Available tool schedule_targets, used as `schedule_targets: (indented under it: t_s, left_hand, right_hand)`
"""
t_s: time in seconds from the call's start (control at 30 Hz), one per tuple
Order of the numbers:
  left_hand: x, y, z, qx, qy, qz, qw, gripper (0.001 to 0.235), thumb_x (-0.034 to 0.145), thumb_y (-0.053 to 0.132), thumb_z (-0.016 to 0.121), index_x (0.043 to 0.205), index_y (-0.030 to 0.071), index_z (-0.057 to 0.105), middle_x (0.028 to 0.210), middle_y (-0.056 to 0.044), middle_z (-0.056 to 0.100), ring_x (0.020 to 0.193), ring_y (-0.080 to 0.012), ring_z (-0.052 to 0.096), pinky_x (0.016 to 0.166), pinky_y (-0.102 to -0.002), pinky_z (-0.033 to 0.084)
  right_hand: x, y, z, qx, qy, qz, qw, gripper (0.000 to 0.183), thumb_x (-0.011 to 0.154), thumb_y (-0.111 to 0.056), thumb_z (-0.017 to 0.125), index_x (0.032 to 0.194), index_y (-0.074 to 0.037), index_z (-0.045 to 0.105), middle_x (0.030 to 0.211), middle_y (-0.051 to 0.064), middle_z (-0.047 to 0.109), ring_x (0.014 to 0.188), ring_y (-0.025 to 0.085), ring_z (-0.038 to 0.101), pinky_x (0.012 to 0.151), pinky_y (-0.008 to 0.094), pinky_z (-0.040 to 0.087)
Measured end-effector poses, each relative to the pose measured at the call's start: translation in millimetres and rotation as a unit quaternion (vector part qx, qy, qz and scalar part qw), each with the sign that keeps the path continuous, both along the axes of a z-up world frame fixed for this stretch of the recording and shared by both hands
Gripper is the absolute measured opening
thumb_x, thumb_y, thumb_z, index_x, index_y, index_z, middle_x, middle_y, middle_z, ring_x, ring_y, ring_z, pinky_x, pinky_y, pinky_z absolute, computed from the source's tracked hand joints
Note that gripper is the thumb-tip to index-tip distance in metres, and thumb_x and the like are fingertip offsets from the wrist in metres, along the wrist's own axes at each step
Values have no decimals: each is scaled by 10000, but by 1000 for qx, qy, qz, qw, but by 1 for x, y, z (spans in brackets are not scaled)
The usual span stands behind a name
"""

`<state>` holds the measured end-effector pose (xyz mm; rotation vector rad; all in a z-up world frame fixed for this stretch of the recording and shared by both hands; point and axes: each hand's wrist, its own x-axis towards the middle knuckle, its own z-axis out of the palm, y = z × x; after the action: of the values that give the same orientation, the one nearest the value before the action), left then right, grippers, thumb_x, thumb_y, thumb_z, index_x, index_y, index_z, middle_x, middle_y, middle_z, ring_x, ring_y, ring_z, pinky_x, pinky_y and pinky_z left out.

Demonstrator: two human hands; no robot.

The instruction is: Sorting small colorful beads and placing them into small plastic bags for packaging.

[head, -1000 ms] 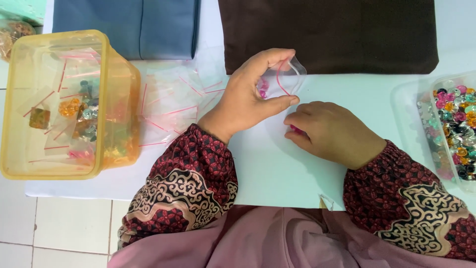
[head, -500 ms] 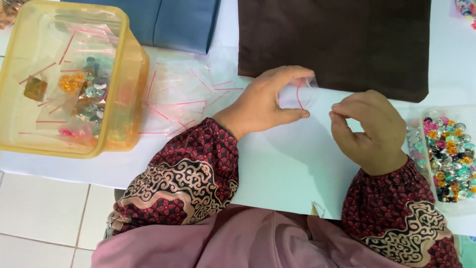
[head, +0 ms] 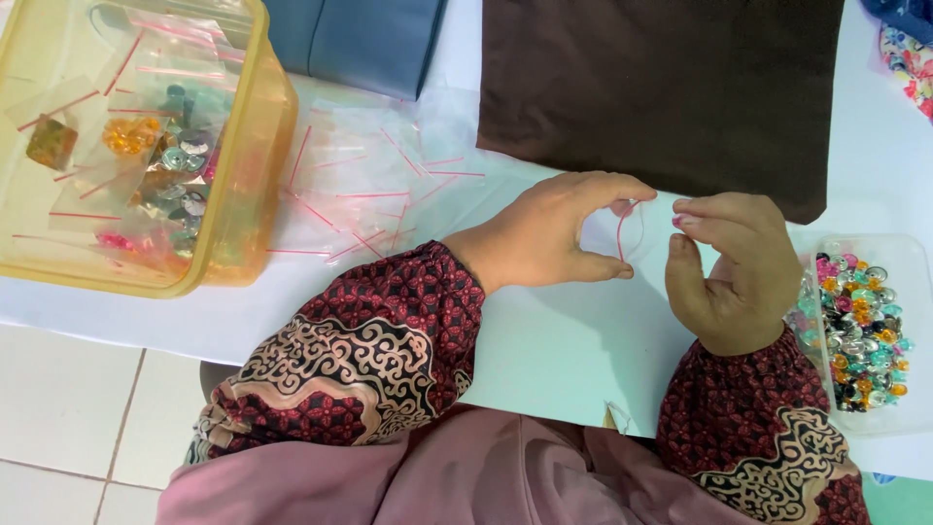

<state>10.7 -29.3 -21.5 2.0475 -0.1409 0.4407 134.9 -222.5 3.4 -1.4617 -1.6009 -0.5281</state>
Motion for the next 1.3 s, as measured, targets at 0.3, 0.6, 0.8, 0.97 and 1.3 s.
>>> schedule_targets:
  t_s: [0.3,0.6,0.8,0.97,1.3]
  left_hand:
    - [1,3,0,-4,12,-7,1000,735,738,327,913,1367,175,565,1200,-16,701,1147,-165,676,1009,-331,506]
    - [-3,8,14,-58,46,-19,997,701,748,279,891,1358,167,564,1234,-7,676,1165,-122,648,802,-279,611]
    - [-5,48,20,-168,-100,158,968,638,852,222,906,1375,256,541,1242,-21,699,1203,-121,684,1017,-269,554]
    - [-15,11,33,-142,-51,115,982,649,825,265,883,1368,256,528,1171,21,691,1115,-63,641,697,-208,527]
    - [-9,-19,17,-128,-91,152,976,674,794,302,901,1363,232,545,1153,-17,733,1165,-239,671,1002,-395,566]
  right_hand:
    - [-5,1,7,-24,-5,-6,1000,70,977,141,650,978,72,637,958,248,701,853,373,666,792,458,516]
    - [-4,-1,9,-72,-13,-26,997,165,992,84,687,1078,-13,585,1267,268,600,992,337,630,887,465,561]
    - [-3,1,5,-74,-8,-44,996,178,1015,57,693,1148,-23,606,1242,238,626,1007,332,632,914,455,531]
    - [-11,5,4,-79,17,-36,996,204,1011,-2,684,1191,-22,591,1224,235,615,1086,355,623,940,463,534]
    - [-10,24,-19,-60,111,28,992,427,912,-182,846,1122,107,612,997,225,593,835,323,573,766,407,497]
